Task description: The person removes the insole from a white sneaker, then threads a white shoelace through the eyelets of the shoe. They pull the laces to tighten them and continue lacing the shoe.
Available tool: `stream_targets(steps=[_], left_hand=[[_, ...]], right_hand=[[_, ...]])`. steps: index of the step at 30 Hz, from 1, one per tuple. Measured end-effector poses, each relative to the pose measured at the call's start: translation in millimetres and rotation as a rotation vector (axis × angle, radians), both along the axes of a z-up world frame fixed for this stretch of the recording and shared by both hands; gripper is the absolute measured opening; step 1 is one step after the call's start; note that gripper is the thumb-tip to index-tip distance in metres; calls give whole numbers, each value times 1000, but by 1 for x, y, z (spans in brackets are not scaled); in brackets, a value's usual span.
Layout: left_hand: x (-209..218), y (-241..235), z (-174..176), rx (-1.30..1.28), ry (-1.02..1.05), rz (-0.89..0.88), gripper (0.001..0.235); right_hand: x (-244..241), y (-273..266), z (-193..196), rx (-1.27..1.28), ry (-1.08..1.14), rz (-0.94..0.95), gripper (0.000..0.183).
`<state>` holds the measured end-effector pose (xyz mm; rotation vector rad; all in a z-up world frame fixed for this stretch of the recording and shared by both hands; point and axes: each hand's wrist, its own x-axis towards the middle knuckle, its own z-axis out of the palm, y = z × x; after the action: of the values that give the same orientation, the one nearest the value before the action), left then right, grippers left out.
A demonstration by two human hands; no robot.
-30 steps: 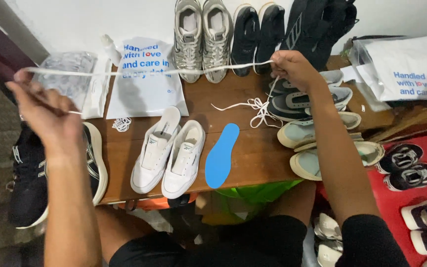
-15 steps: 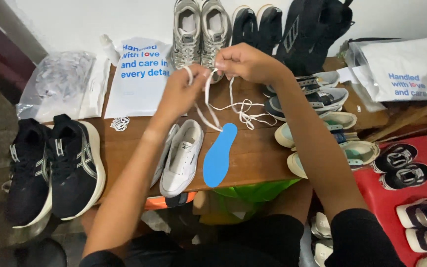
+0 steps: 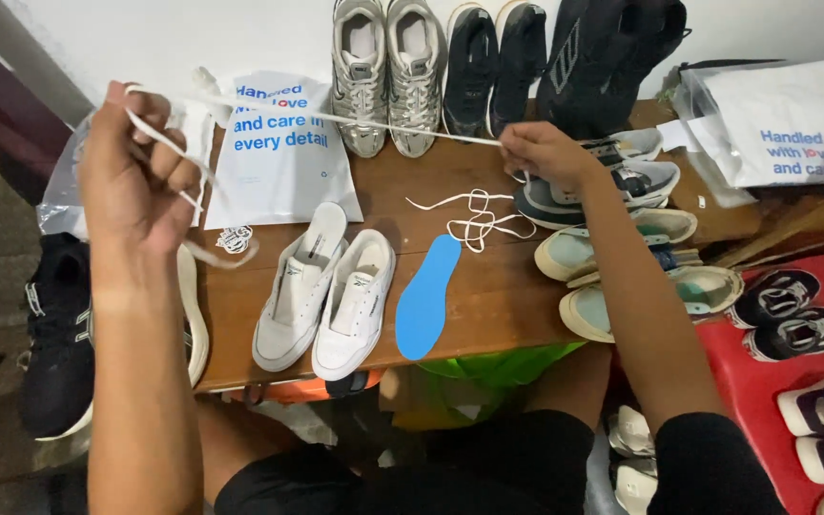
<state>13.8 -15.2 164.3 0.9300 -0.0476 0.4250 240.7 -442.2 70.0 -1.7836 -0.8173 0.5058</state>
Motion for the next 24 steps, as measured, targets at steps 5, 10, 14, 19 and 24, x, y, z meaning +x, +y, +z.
stream_targets(steps=[5, 10, 14, 19, 24], left_hand=[[-4, -12, 0, 135, 166, 99, 27], [45, -54, 12, 115, 289, 77, 32], [75, -121, 40, 187, 291, -52, 19], [114, -152, -28, -114, 283, -313, 15], [102, -176, -154, -217, 395, -580, 29]], right_hand=[[9, -22, -32, 1, 212, -39, 23], [0, -28, 0, 74, 216, -321, 16], [6, -39, 47, 632, 180, -447, 24], [-51, -35, 90, 856, 140, -471, 23], [-125, 3, 61, 341, -13, -419, 30]])
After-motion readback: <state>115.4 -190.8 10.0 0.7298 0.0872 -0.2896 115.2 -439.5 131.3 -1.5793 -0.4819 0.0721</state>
